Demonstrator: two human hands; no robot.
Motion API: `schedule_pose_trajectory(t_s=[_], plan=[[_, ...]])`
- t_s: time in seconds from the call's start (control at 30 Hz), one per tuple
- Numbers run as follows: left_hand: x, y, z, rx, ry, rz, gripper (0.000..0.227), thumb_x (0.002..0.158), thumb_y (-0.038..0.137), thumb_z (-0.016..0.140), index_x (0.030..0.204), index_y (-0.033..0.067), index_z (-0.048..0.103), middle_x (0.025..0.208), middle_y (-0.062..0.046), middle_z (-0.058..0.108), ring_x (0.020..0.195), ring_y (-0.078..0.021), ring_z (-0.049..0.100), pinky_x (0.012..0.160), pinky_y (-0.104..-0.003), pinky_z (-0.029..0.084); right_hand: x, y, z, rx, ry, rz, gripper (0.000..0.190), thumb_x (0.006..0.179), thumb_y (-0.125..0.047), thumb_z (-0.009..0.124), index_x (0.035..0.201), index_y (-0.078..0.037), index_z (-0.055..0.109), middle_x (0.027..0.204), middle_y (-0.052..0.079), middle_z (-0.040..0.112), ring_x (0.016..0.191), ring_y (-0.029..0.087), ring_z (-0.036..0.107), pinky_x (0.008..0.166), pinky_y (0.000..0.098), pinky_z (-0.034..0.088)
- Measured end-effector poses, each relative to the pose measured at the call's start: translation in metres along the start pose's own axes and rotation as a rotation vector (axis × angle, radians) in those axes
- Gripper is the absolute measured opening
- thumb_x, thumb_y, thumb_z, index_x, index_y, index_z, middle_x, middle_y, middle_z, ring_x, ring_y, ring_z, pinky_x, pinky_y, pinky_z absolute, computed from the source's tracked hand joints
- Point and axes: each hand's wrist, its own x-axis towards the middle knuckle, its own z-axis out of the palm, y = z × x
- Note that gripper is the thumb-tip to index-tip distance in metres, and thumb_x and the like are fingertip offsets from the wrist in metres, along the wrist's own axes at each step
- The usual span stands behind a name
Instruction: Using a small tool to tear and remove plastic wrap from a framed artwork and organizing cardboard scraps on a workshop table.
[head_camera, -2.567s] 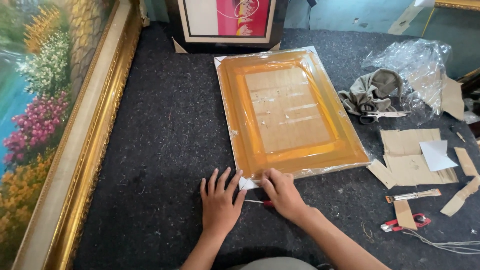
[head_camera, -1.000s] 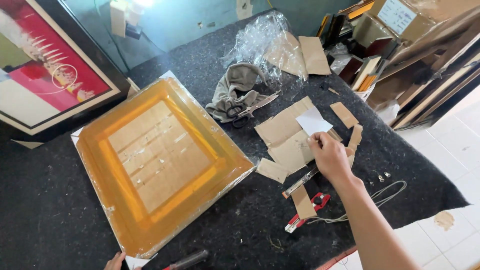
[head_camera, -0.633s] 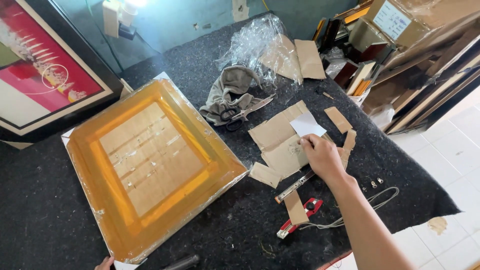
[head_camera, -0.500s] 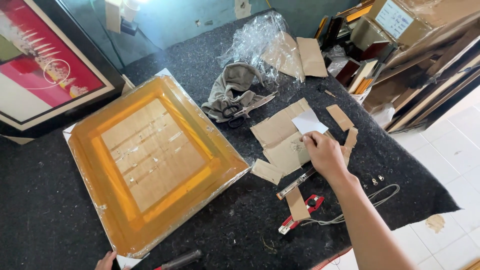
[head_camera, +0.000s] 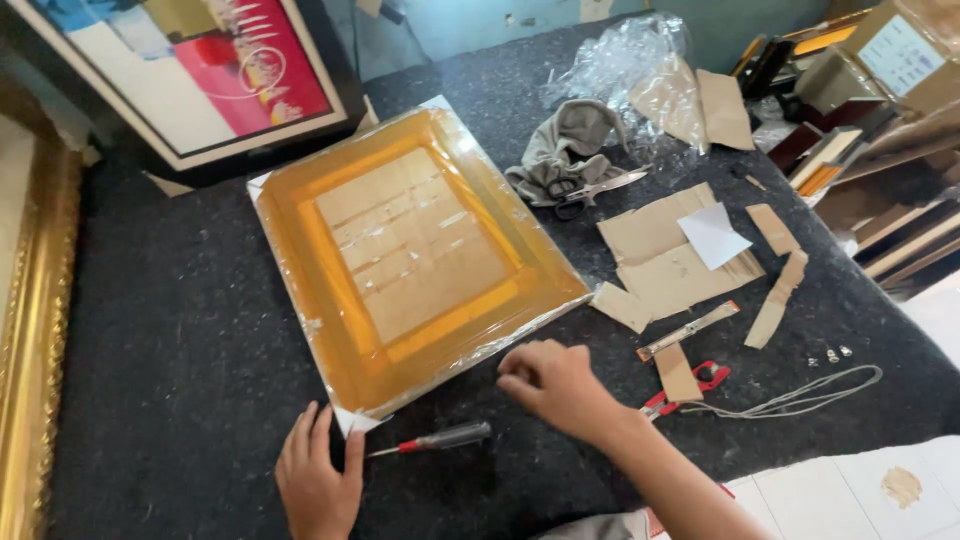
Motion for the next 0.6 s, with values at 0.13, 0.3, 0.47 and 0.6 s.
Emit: schedule_pose_trajectory(t_s=[0.13, 0.3, 0.47, 0.6], plan=[[0.006, 0.008, -0.019, -0.071, -0.210, -0.104, 0.048, 0.081, 0.042, 0.049, 0.118, 0.0120, 0.054, 0.127, -0.007, 0.048, 0.118, -0.0259, 0.043, 0.093, -0.043, 0.036, -0.014, -0.041, 0.049, -0.124, -0.367, -0.198, 0.032, 0.073, -0.036, 0.065, 0.101, -0.025, 0.054, 0.097, -0.003, 0.051, 0.094, 0.020, 0.047, 0.074, 0.0401, 0.031], [-0.004, -0.005, -0.011, -0.138, -0.084, -0.003, 0.042, 0.082, 0.037, 0.050, 0.117, 0.0122, 0.055, 0.124, -0.009, 0.050, 0.116, -0.0272, 0.045, 0.094, -0.042, 0.036, -0.008, -0.045, 0.081, -0.375, -0.296, -0.261, 0.029, 0.074, -0.031, 0.064, 0.101, -0.028, 0.054, 0.095, -0.001, 0.048, 0.088, 0.025, 0.044, 0.062, 0.0449, 0.035], [-0.002, -0.005, -0.017, -0.242, -0.147, -0.061, 0.039, 0.085, 0.035, 0.046, 0.117, 0.0134, 0.055, 0.127, -0.009, 0.048, 0.119, -0.0273, 0.040, 0.096, -0.043, 0.032, 0.003, -0.054, 0.068, -0.128, -0.387, -0.167, 0.025, 0.070, -0.021, 0.063, 0.095, -0.020, 0.060, 0.091, 0.003, 0.055, 0.083, 0.022, 0.059, 0.073, 0.0317, 0.044], [-0.003, -0.007, -0.018, -0.270, -0.083, -0.054, 0.037, 0.084, 0.034, 0.048, 0.114, 0.0140, 0.057, 0.124, -0.009, 0.050, 0.118, -0.0284, 0.041, 0.094, -0.044, 0.033, 0.003, -0.096, 0.043, -0.275, -0.473, 0.130, 0.024, 0.077, -0.031, 0.051, 0.096, -0.021, 0.061, 0.091, 0.000, 0.066, 0.084, 0.021, 0.060, 0.069, 0.0327, 0.042]])
